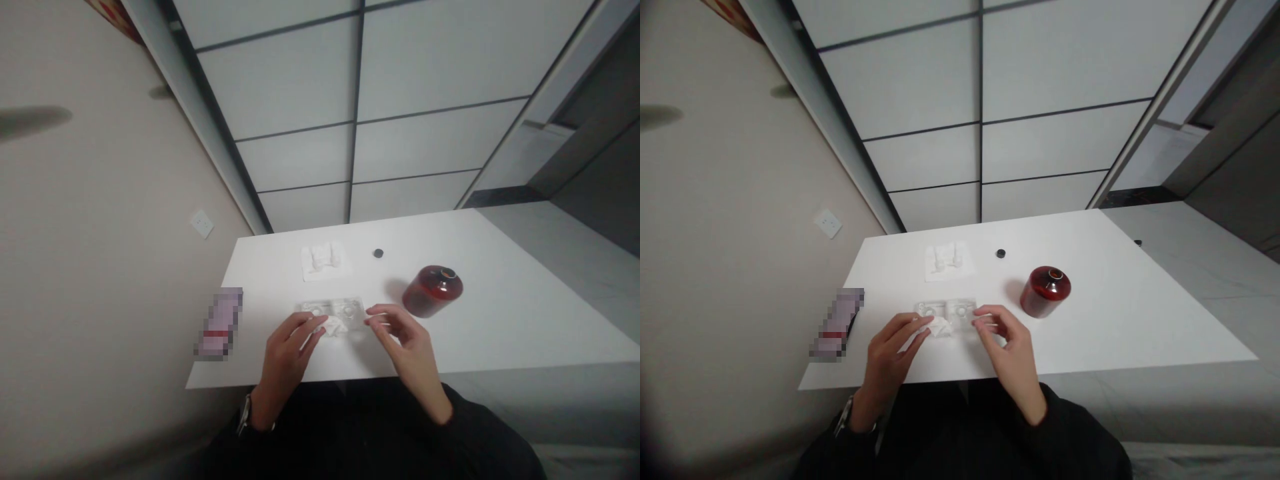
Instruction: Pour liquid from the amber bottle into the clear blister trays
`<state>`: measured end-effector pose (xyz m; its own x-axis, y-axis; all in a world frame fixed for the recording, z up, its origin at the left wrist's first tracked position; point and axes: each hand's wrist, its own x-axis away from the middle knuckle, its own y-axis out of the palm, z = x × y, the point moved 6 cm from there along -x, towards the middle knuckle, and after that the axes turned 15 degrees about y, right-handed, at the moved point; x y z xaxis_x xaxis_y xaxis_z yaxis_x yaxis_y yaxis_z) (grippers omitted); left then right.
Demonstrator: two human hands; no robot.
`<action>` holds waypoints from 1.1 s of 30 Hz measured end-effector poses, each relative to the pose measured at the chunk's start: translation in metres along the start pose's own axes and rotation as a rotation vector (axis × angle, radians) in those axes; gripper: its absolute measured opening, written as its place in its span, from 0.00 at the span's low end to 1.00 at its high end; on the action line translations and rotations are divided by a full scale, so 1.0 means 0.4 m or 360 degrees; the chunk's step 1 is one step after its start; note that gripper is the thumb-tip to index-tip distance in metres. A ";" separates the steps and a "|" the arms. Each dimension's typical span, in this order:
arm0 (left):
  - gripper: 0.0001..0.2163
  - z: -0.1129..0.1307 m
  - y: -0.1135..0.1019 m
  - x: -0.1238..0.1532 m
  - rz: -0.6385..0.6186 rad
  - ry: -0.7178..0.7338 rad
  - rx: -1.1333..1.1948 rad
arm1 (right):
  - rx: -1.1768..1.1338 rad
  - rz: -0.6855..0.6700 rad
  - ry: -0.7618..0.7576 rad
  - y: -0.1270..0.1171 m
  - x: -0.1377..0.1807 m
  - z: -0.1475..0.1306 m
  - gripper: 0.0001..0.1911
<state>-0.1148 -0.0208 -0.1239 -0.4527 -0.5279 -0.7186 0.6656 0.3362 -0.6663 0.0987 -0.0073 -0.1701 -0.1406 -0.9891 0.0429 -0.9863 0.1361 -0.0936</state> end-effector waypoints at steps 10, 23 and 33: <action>0.13 -0.021 0.116 -0.043 -0.0583 0.0267 -0.0351 | 0.0333 -0.0314 -0.0201 0.037 -0.078 0.111 0.31; 0.11 0.123 0.086 -0.056 -0.0727 0.0602 -0.0180 | 0.0286 -0.0297 -0.0321 0.037 -0.072 0.116 0.26; 0.10 0.045 -0.036 -0.028 -0.0157 0.0090 -0.0254 | 0.0188 -0.0330 -0.0223 0.035 -0.075 0.133 0.19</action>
<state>-0.1086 -0.0337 -0.1028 -0.5467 -0.5213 -0.6552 0.5159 0.4066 -0.7540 0.0939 0.0214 -0.2254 0.0845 -0.9943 -0.0643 -0.9747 -0.0691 -0.2127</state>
